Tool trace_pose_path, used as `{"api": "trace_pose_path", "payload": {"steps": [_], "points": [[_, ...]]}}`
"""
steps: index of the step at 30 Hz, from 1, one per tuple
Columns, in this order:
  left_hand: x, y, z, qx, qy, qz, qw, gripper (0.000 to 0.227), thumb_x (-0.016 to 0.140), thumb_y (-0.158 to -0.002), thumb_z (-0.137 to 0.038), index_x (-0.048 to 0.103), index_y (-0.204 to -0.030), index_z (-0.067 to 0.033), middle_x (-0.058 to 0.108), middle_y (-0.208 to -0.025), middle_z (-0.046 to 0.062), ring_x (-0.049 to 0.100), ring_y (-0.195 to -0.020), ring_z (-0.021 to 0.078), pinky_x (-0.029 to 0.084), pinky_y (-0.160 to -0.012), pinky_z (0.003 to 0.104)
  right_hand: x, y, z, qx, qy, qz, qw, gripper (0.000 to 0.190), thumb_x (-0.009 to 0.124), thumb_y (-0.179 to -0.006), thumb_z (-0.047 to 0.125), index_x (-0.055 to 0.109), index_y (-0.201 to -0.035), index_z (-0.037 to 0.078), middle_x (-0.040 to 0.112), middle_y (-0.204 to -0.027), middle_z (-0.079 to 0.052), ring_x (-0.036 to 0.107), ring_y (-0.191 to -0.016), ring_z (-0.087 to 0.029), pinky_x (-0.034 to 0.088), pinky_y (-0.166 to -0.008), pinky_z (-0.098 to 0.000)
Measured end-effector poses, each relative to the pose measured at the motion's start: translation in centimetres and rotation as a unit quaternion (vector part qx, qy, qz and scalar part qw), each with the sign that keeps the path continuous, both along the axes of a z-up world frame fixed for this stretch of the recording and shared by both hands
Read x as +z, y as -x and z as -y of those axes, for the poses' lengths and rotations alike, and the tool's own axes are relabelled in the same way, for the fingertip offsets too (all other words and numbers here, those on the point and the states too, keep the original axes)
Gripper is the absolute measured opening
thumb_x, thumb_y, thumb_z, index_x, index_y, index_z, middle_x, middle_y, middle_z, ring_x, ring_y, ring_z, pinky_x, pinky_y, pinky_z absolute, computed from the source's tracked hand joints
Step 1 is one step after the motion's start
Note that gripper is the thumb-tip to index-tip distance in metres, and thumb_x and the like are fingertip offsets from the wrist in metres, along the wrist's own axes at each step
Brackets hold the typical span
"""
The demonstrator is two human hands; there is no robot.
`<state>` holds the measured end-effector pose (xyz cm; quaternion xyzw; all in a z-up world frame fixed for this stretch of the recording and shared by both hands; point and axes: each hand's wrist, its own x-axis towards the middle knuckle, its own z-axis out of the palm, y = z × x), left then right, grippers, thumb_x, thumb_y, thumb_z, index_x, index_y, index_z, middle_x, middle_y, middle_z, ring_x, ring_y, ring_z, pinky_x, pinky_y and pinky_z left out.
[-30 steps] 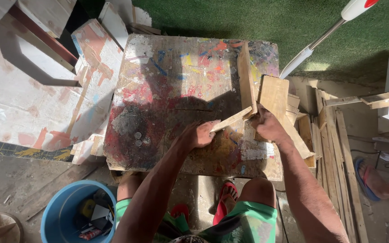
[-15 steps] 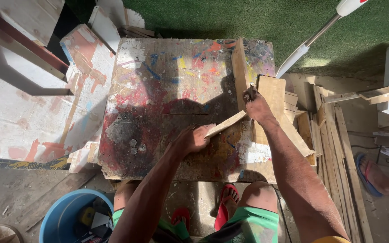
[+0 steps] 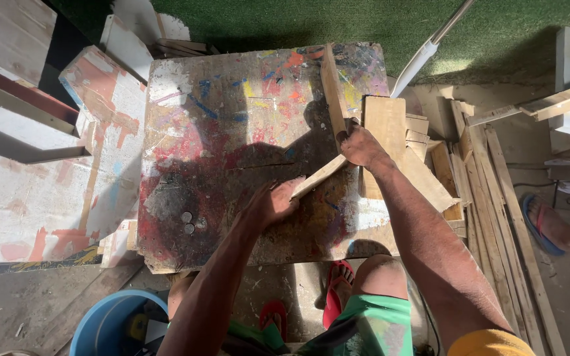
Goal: The person assembles wooden pieces on a paint-splattered workbench. They pick up and align several small wooden planks and frames, fitting them together by hand to form a larger structure.
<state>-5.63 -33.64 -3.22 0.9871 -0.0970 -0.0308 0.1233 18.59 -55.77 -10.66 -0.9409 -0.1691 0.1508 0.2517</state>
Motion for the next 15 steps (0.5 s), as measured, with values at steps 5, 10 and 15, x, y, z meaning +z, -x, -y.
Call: {"api": "trace_pose_path", "payload": {"steps": [5,10,15], "points": [[-13.5,-2.8,-0.2,-0.013,0.073,0.047,0.996,0.055,0.056,-0.088,-0.053,0.062,-0.13,-0.0177,0.073,-0.119,0.007,0.068,-0.118,0.0225,0.045,-0.11,0.043,5.6,3.4,0.0,-0.044,0.012,-0.066,0.997,0.049,0.059,-0.085,0.029,0.073,-0.114,-0.007,0.073,-0.111,-0.031,0.065,-0.114,-0.051,0.054,-0.097,-0.0592],[-10.8,-2.3,-0.1,0.021,0.153,0.019,0.988,0.055,0.062,-0.089,-0.05,0.058,-0.133,-0.0182,0.069,-0.122,0.01,0.065,-0.12,0.0262,0.046,-0.11,0.04,10.6,5.7,-2.1,-0.082,-0.005,-0.047,0.995,0.05,0.073,-0.076,0.034,0.07,-0.119,0.009,0.075,-0.106,-0.017,0.069,-0.11,-0.039,0.056,-0.095,-0.0528],[7.6,1.9,-3.0,0.021,0.26,-0.182,0.948,0.077,0.062,-0.091,-0.054,0.039,-0.16,-0.0283,0.054,-0.156,0.005,0.051,-0.142,0.025,0.042,-0.118,0.04,13.4,6.3,-3.0,-0.125,0.001,-0.06,0.99,0.045,0.063,-0.08,0.021,0.066,-0.124,0.009,0.073,-0.097,-0.021,0.074,-0.082,-0.043,0.065,-0.057,-0.0488]]}}
